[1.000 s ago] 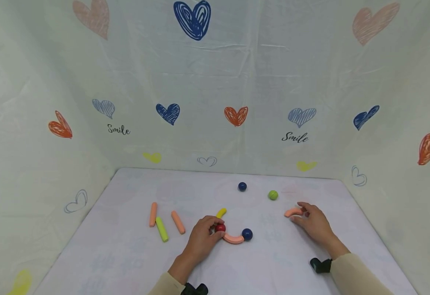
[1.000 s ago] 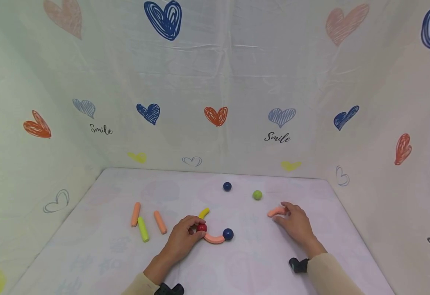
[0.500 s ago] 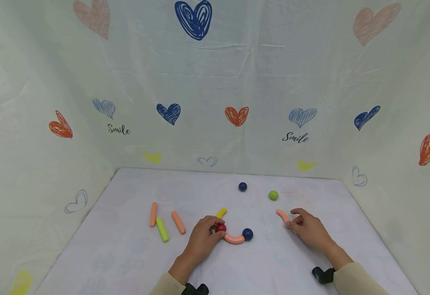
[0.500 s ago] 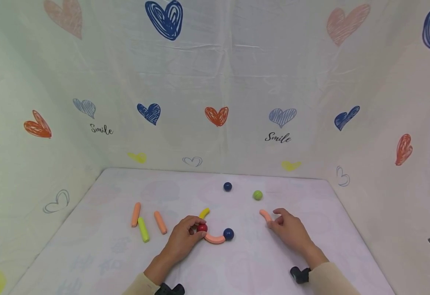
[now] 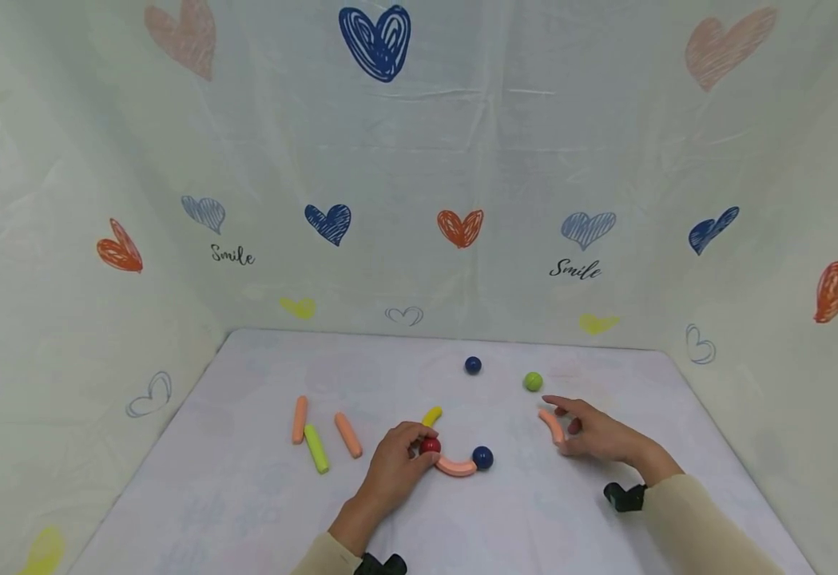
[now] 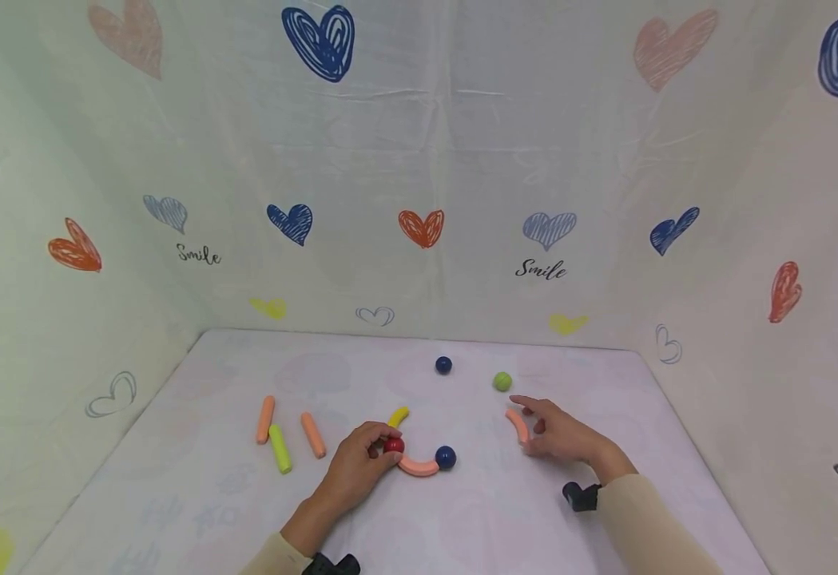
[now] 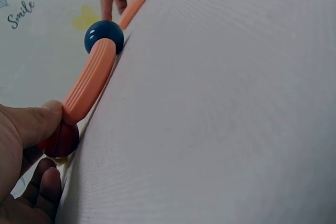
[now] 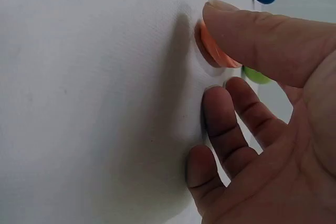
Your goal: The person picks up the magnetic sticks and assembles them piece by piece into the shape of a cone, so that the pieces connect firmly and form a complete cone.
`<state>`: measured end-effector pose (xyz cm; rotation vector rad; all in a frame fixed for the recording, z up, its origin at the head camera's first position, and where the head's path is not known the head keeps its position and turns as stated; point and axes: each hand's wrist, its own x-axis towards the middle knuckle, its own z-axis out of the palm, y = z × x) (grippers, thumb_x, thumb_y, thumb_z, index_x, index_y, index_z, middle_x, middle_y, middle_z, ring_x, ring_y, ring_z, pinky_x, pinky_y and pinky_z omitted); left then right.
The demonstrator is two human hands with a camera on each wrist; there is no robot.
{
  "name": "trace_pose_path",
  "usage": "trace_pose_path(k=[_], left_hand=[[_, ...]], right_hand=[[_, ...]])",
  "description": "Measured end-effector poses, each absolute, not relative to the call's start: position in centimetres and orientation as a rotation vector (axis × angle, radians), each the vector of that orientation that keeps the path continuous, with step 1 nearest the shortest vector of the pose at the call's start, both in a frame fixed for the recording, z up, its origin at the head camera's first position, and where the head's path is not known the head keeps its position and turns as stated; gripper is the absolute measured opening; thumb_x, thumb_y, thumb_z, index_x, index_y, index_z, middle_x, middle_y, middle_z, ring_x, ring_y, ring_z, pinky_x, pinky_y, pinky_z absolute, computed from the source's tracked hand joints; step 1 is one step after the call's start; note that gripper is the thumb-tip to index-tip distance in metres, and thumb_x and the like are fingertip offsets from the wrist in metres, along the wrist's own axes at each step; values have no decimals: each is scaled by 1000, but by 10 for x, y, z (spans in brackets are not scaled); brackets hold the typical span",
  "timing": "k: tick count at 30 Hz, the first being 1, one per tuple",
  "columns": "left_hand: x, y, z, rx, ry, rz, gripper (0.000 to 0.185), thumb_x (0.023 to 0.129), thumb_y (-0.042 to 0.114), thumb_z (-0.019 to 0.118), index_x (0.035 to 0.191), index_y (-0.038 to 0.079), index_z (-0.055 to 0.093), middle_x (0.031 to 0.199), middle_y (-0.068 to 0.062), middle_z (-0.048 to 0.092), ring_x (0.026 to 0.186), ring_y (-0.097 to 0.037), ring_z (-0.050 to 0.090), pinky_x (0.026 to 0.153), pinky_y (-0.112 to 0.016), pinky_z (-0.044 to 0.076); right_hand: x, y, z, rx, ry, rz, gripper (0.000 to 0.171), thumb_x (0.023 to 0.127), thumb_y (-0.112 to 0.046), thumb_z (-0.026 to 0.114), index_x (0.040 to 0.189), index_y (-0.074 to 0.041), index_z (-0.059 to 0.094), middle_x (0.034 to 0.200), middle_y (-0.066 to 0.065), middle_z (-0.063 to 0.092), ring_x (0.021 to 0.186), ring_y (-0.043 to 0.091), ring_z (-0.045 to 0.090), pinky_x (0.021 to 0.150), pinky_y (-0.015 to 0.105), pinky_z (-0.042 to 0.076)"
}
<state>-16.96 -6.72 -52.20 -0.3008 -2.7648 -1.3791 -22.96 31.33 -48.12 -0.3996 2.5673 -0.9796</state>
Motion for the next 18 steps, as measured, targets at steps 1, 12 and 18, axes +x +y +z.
trace_pose_path(k=[1,12,18], left_hand=[[-170,-67,-522,-303,-2764,-1380,28,94,19,81,120,19,72,118,5,67,102,-10,59,84,-25,54],[-170,-68,-524,-301,-2749,-1412,27,94,20,81,120,21,72,118,6,67,101,-9,58,84,-25,54],[-170,-69,-525,-305,-2751,-1408,27,94,21,81,120,21,73,117,7,67,101,-10,58,83,-24,54]], right_hand=[[-231,313,-480,-402,2550,-977,83,88,-18,84,160,-16,44,143,16,50,107,25,50,85,38,45],[-238,309,-477,-457,2501,-982,69,86,-13,86,147,-10,53,126,13,55,97,24,50,78,34,44],[-236,308,-480,-429,2518,-1027,70,85,-13,86,144,-7,49,124,12,54,87,19,53,71,28,44]])
